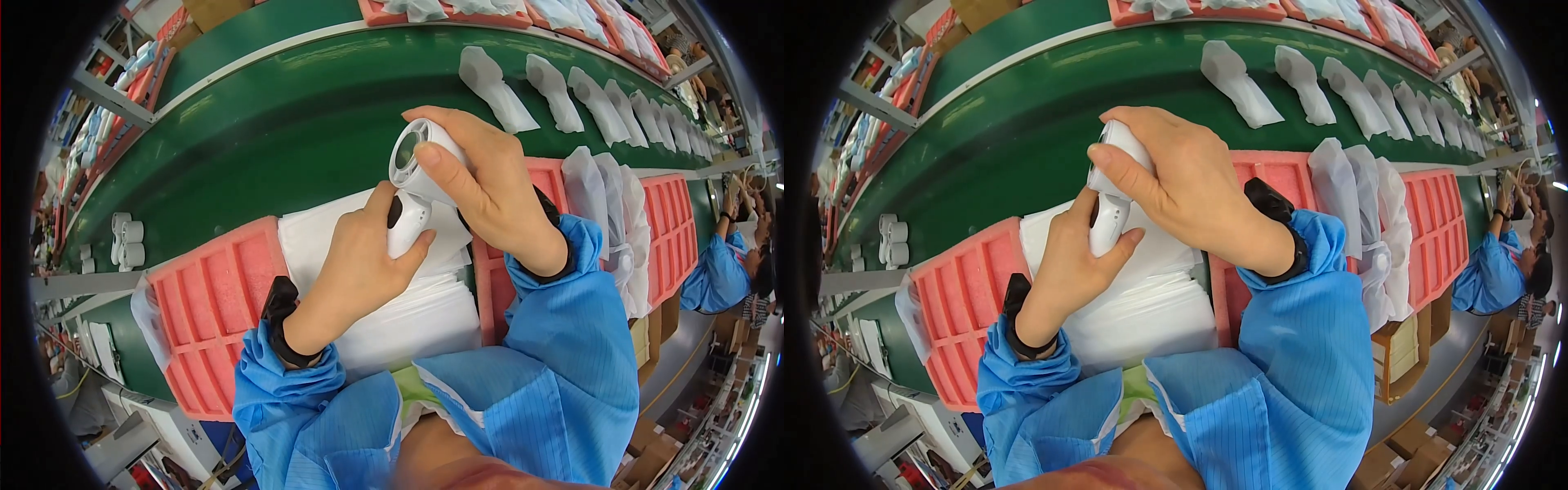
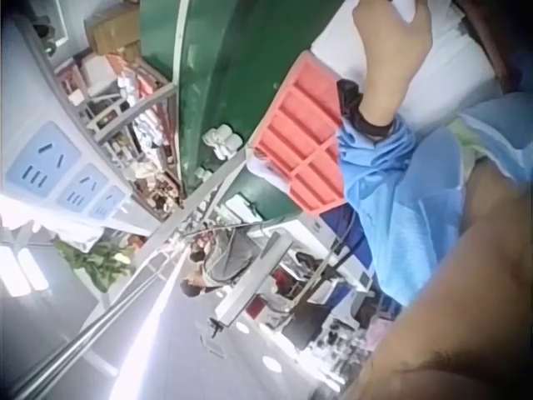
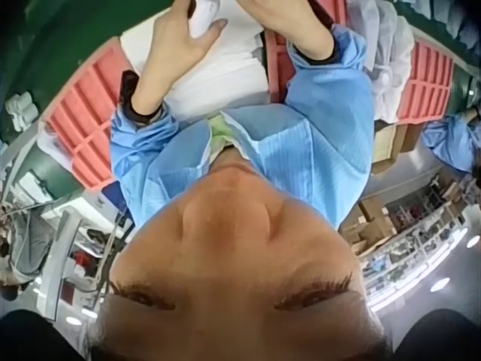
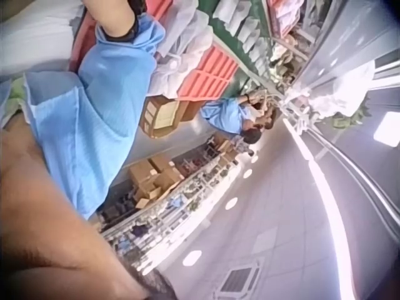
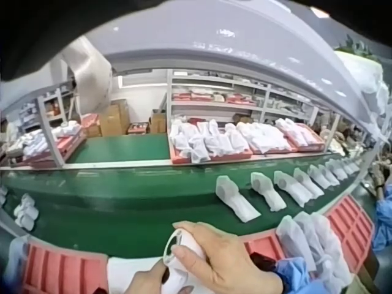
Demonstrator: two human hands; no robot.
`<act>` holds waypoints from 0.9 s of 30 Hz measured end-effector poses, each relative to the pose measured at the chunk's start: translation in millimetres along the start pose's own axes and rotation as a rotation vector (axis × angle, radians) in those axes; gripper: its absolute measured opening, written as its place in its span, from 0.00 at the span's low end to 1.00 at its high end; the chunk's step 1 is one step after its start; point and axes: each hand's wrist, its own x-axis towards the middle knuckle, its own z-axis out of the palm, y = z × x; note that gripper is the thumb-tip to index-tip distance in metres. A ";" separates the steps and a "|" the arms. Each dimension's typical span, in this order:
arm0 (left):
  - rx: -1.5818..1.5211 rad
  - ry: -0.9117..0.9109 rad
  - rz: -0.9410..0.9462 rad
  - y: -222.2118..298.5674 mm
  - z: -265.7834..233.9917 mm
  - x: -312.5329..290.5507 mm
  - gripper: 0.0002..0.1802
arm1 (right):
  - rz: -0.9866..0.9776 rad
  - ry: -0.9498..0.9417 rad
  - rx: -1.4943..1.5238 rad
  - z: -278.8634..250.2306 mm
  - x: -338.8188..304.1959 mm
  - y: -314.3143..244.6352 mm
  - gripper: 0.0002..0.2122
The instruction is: The person packages handheld fans by hand, picking up a fan, wrapping it in a foam sheet, and placing the wrapped fan onto a conveyor belt.
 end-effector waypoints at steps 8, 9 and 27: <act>0.007 -0.020 0.058 -4.5 3.7 4.8 0.26 | 0.283 -0.132 0.231 -20.5 11.2 22.3 0.15; 0.006 -0.019 0.058 -5.4 3.1 6.4 0.26 | 0.223 -0.164 0.331 -21.8 15.0 26.5 0.16; 0.500 0.448 0.321 -24.1 -5.3 14.3 0.26 | -0.224 -0.258 0.268 -15.3 19.2 30.8 0.28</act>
